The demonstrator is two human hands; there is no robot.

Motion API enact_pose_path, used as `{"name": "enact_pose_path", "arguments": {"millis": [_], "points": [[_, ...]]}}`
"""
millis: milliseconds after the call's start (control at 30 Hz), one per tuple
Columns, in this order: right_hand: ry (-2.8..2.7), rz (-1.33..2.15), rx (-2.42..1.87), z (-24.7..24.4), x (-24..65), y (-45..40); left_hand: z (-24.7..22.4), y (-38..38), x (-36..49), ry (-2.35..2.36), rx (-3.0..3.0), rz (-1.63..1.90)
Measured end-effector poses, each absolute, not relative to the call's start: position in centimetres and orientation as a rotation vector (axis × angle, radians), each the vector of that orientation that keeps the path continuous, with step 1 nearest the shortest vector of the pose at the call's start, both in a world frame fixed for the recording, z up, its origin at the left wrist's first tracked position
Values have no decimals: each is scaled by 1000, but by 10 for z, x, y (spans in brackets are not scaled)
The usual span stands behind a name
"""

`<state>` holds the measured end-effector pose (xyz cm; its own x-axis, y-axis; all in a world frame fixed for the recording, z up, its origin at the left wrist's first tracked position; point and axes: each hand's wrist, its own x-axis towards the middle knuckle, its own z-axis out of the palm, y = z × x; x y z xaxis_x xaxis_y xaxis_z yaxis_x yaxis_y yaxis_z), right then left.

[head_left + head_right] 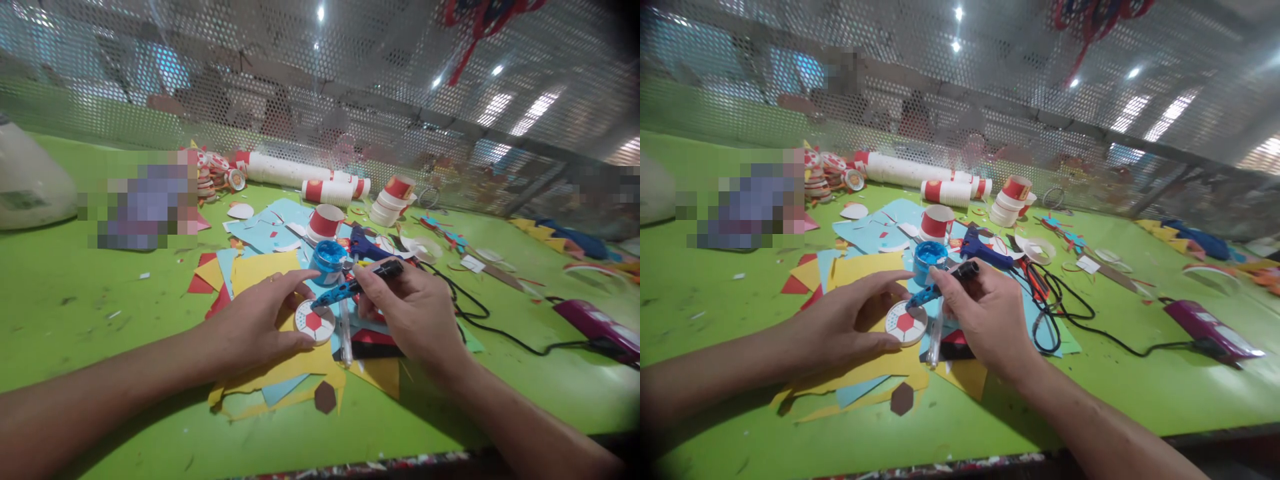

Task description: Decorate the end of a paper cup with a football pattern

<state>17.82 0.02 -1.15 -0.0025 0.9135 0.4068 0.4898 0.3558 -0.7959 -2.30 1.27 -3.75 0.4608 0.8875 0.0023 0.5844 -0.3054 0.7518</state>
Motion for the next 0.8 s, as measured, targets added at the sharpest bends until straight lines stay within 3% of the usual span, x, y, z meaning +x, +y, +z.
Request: {"name": "enact_pose_path", "arguments": {"millis": [800], "points": [[-1764,450,-1197,-12,177,-3,-46,12,-22,1177,1962,640]]}}
